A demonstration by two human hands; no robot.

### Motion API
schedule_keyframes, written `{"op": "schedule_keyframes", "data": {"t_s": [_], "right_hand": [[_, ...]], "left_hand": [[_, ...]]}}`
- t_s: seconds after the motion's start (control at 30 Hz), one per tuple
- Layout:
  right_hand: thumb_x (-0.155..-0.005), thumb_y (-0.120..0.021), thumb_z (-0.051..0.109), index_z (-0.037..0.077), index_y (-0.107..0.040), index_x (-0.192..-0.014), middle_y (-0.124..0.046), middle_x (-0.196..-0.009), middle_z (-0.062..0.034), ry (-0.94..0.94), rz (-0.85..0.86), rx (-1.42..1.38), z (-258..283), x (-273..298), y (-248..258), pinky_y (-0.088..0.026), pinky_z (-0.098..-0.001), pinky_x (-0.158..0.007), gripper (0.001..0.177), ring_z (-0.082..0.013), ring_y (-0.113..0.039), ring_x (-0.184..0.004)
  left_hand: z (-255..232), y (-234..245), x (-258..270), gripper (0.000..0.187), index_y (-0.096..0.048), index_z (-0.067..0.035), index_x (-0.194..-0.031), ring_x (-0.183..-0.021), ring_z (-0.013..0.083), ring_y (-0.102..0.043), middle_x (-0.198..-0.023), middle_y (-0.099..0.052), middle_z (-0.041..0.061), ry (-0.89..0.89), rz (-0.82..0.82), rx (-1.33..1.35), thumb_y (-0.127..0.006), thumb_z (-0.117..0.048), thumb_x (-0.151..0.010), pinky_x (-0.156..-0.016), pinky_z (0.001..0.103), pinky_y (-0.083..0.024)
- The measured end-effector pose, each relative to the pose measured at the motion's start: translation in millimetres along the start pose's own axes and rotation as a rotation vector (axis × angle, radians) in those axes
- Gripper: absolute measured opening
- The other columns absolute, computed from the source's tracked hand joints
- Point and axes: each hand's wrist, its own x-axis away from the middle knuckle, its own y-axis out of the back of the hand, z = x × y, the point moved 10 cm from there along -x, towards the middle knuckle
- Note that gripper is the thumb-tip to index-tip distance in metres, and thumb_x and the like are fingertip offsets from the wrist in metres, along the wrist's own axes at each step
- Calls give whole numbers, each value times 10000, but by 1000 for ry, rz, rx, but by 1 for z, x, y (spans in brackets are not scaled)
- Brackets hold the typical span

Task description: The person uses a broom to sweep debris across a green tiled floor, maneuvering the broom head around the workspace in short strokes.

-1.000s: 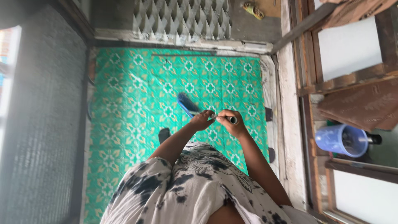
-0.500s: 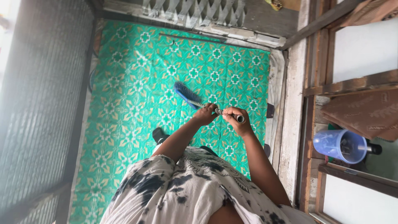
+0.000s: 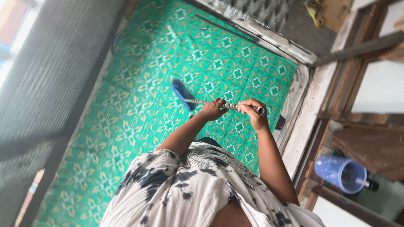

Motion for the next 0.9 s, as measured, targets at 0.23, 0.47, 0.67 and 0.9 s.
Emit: {"op": "schedule_keyframes", "data": {"t_s": [0.23,0.47,0.67,0.9], "right_hand": [[-964,-552,67,7,-600,-770,-641,-768,-110,-106,61,-152,-29,-3,-90,-525,-449,-896,209,-239,-668,-825],[-998,-540,78,7,-617,-812,-653,-813,-117,-224,234,-361,-86,14,-228,-530,-465,-1069,213,-248,-660,-850],[-966,-615,147,29,-706,-964,-752,-1159,-128,-494,587,-177,-155,106,-399,-563,-389,-913,149,-215,-704,-1045],[-965,-725,116,25,-735,-1063,-735,-1241,-79,-229,1120,-230,-64,213,-566,-541,-332,-990,134,-158,-670,-1119]], "left_hand": [[79,31,93,506,-587,-148,-1284,-1113,401,-657,-1290,-610,158,124,-163,38,-610,-523,-944,-928,512,-535],[197,39,226,466,-580,-131,-1252,-1118,403,-654,-1246,-621,186,335,-266,20,-606,-484,-950,-921,523,-533],[310,21,435,422,-601,-165,-1240,-1132,377,-652,-1253,-633,148,685,-273,21,-642,-453,-935,-953,511,-518],[315,32,651,395,-565,-140,-1268,-1072,377,-665,-1253,-634,129,919,-566,-64,-659,-344,-942,-857,502,-539]]}}
